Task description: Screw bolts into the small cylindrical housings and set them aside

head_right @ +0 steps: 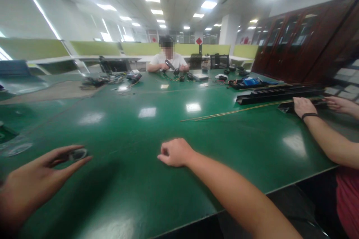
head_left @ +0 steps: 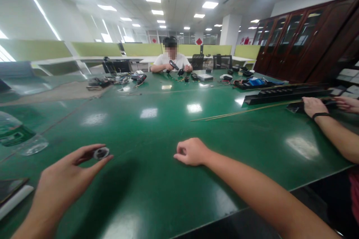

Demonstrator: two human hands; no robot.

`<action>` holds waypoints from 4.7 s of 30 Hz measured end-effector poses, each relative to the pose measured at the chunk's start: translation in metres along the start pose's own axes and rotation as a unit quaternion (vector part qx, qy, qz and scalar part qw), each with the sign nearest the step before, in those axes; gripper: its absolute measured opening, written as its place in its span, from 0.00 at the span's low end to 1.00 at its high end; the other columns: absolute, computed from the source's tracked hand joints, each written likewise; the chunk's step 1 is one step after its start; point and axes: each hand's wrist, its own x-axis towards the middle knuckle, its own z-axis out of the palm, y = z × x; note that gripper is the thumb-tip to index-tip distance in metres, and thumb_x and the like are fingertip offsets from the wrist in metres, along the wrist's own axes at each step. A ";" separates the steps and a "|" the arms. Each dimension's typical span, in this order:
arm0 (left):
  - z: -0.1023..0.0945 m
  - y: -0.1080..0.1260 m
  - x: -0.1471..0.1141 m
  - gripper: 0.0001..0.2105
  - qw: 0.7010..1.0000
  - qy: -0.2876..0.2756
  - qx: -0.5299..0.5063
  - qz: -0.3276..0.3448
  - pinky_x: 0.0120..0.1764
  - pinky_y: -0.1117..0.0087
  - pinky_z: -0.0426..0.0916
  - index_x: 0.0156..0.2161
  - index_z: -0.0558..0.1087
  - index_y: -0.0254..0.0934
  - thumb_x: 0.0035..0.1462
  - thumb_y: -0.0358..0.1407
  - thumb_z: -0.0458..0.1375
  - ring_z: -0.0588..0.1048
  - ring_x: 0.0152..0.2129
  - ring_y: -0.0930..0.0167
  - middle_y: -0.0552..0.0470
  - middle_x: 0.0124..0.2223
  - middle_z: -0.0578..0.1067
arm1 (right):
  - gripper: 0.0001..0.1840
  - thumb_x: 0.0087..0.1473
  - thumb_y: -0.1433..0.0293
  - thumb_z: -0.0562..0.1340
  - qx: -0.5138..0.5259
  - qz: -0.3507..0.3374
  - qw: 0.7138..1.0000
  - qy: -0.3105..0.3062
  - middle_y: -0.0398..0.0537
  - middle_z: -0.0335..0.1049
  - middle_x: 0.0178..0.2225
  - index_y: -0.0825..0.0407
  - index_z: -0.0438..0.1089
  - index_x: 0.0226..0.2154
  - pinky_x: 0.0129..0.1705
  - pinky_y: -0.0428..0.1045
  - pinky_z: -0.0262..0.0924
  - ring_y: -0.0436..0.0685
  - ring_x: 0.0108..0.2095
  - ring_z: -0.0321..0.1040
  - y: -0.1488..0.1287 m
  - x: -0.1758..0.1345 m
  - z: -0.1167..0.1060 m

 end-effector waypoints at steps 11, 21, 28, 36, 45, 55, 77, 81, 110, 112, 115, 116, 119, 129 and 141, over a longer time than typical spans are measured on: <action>0.090 0.081 0.036 0.15 0.960 -0.141 -0.161 0.182 0.37 0.67 0.70 0.40 0.76 0.40 0.48 0.45 0.63 0.79 0.33 0.64 0.52 0.36 0.81 | 0.16 0.56 0.53 0.61 -0.047 0.169 0.984 0.017 0.46 0.78 0.33 0.46 0.76 0.33 0.34 0.48 0.58 0.57 0.34 0.72 -0.016 0.056 0.018; 0.125 0.076 0.011 0.07 0.921 -0.191 -0.222 0.256 0.40 0.70 0.69 0.39 0.77 0.43 0.54 0.39 0.60 0.78 0.34 0.69 0.55 0.37 0.80 | 0.09 0.51 0.60 0.65 0.083 0.149 0.985 -0.011 0.39 0.75 0.27 0.46 0.77 0.32 0.26 0.44 0.48 0.50 0.26 0.67 -0.007 0.048 0.013; 0.128 0.076 0.013 0.07 0.920 -0.194 -0.232 0.251 0.41 0.69 0.70 0.38 0.78 0.42 0.54 0.37 0.61 0.78 0.36 0.68 0.54 0.38 0.80 | 0.07 0.50 0.63 0.64 0.082 0.151 0.985 0.003 0.38 0.76 0.28 0.43 0.77 0.33 0.27 0.45 0.49 0.51 0.27 0.68 -0.008 0.048 0.019; 0.131 0.073 0.013 0.16 0.926 -0.188 -0.246 0.217 0.41 0.67 0.72 0.45 0.75 0.41 0.49 0.37 0.64 0.78 0.36 0.66 0.52 0.39 0.80 | 0.06 0.51 0.65 0.62 0.057 0.162 0.985 0.027 0.40 0.75 0.25 0.46 0.75 0.29 0.27 0.46 0.49 0.53 0.26 0.68 -0.013 0.046 0.020; 0.124 0.072 0.015 0.14 0.928 -0.145 -0.245 0.242 0.43 0.65 0.72 0.42 0.78 0.40 0.52 0.43 0.64 0.78 0.37 0.64 0.49 0.40 0.80 | 0.16 0.47 0.71 0.64 0.214 0.162 0.959 0.094 0.41 0.76 0.31 0.48 0.73 0.42 0.31 0.45 0.61 0.52 0.28 0.69 -0.006 0.047 0.029; 0.128 0.072 0.013 0.14 0.914 -0.169 -0.267 0.255 0.45 0.67 0.71 0.45 0.77 0.41 0.53 0.41 0.65 0.78 0.40 0.66 0.51 0.43 0.80 | 0.09 0.49 0.73 0.62 0.276 0.134 0.946 0.103 0.43 0.76 0.32 0.51 0.73 0.36 0.36 0.46 0.66 0.53 0.32 0.73 -0.009 0.047 0.034; 0.124 0.072 0.013 0.09 0.922 -0.152 -0.249 0.254 0.39 0.69 0.70 0.38 0.78 0.40 0.52 0.40 0.64 0.78 0.34 0.67 0.52 0.37 0.80 | 0.07 0.47 0.72 0.64 0.263 0.129 0.953 0.079 0.42 0.76 0.30 0.51 0.74 0.33 0.33 0.45 0.64 0.52 0.30 0.72 -0.007 0.046 0.032; 0.123 0.072 0.015 0.10 0.927 -0.155 -0.241 0.243 0.39 0.68 0.71 0.38 0.78 0.40 0.51 0.41 0.64 0.78 0.33 0.66 0.51 0.36 0.81 | 0.06 0.47 0.71 0.64 0.246 0.132 0.957 0.078 0.42 0.76 0.29 0.51 0.74 0.32 0.32 0.45 0.62 0.52 0.29 0.71 -0.006 0.047 0.031; 0.125 0.062 0.023 0.11 0.932 -0.151 -0.245 0.219 0.43 0.66 0.72 0.40 0.78 0.40 0.51 0.40 0.65 0.79 0.37 0.66 0.52 0.39 0.81 | 0.09 0.45 0.66 0.68 0.304 0.171 0.933 0.092 0.39 0.67 0.23 0.52 0.71 0.30 0.25 0.43 0.53 0.48 0.23 0.61 -0.004 0.048 0.031; 0.124 0.062 0.023 0.11 0.933 -0.149 -0.246 0.218 0.43 0.66 0.72 0.40 0.78 0.40 0.51 0.40 0.65 0.79 0.37 0.66 0.51 0.39 0.81 | 0.09 0.45 0.67 0.68 0.320 0.177 0.926 0.092 0.39 0.67 0.23 0.53 0.71 0.31 0.25 0.43 0.54 0.48 0.23 0.61 -0.004 0.049 0.031; 0.122 0.062 0.024 0.12 0.935 -0.143 -0.245 0.214 0.43 0.65 0.73 0.40 0.78 0.39 0.50 0.41 0.65 0.79 0.36 0.65 0.51 0.39 0.81 | 0.09 0.46 0.67 0.67 0.338 0.182 0.919 0.093 0.40 0.68 0.24 0.53 0.72 0.32 0.26 0.44 0.55 0.48 0.23 0.61 -0.005 0.050 0.031; 0.121 0.062 0.024 0.13 0.936 -0.141 -0.243 0.212 0.43 0.65 0.73 0.40 0.78 0.39 0.50 0.41 0.65 0.79 0.36 0.65 0.50 0.39 0.81 | 0.09 0.46 0.67 0.67 0.342 0.184 0.917 0.095 0.40 0.68 0.24 0.54 0.73 0.32 0.26 0.44 0.55 0.49 0.24 0.62 -0.005 0.050 0.031; 0.119 0.063 0.024 0.13 0.939 -0.137 -0.237 0.209 0.43 0.65 0.73 0.40 0.79 0.40 0.49 0.42 0.65 0.79 0.36 0.65 0.51 0.38 0.81 | 0.10 0.48 0.66 0.67 0.357 0.193 0.908 0.100 0.42 0.70 0.25 0.54 0.74 0.33 0.27 0.44 0.56 0.49 0.24 0.63 -0.004 0.051 0.032; 0.116 0.062 0.025 0.15 0.944 -0.124 -0.229 0.204 0.42 0.65 0.73 0.40 0.78 0.39 0.49 0.44 0.65 0.79 0.34 0.65 0.51 0.37 0.81 | 0.10 0.50 0.64 0.67 0.379 0.210 0.894 0.111 0.41 0.70 0.24 0.53 0.73 0.32 0.25 0.44 0.56 0.49 0.22 0.64 -0.003 0.052 0.033; 0.111 0.067 0.028 0.22 0.967 -0.100 -0.212 0.097 0.37 0.65 0.71 0.39 0.78 0.39 0.45 0.54 0.65 0.77 0.29 0.65 0.50 0.33 0.79 | 0.27 0.63 0.50 0.51 0.498 0.202 0.837 0.098 0.38 0.59 0.15 0.51 0.60 0.21 0.18 0.44 0.53 0.48 0.14 0.57 -0.003 0.054 0.032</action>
